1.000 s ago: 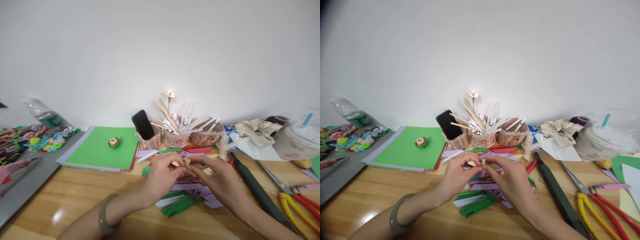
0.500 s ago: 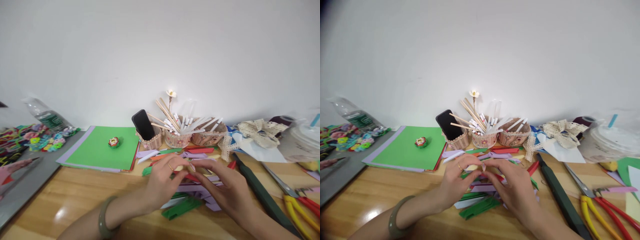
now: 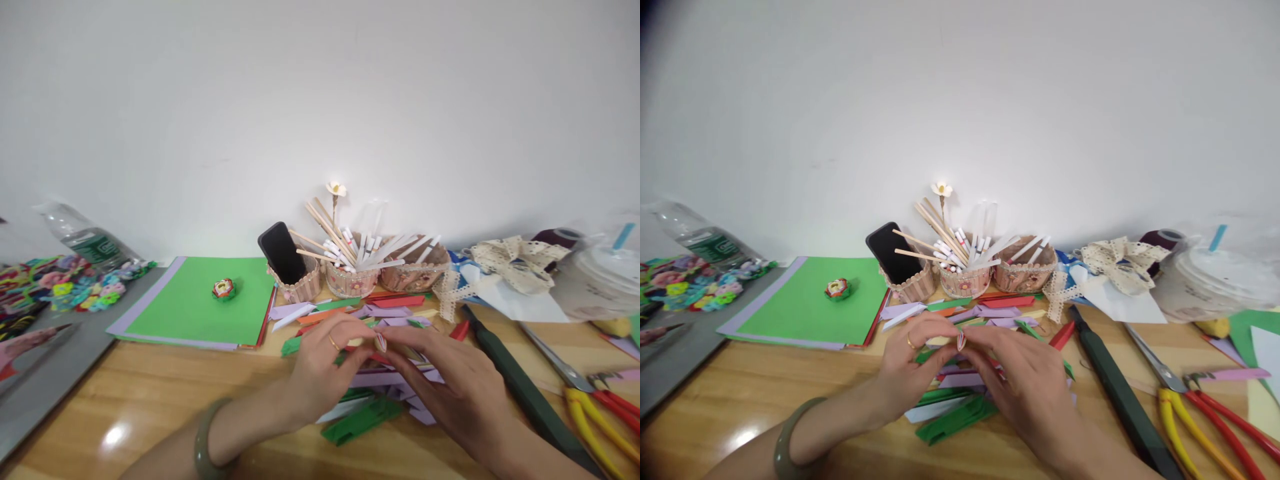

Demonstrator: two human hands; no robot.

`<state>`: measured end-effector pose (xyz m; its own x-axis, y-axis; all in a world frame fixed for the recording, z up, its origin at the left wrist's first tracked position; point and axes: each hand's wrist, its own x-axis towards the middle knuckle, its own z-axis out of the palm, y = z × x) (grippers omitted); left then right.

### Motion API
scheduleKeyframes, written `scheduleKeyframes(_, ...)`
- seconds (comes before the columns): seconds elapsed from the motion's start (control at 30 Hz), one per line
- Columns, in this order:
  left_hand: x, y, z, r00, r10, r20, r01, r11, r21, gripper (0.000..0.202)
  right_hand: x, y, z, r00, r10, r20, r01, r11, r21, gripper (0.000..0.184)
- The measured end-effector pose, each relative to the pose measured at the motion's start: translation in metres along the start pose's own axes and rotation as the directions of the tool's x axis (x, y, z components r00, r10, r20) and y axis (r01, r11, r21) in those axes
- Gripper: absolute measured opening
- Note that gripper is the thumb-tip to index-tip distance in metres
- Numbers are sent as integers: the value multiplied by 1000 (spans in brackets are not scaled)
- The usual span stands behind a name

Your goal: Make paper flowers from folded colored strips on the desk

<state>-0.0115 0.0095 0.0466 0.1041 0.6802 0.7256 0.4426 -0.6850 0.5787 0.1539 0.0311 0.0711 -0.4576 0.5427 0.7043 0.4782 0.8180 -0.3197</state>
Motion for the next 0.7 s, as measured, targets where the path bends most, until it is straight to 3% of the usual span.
scheduleKeyframes(0.7,-1,-4,1,1000,20,2,-20,1000,6,14,-4,6,1,997,35,76,-41,995,86,12)
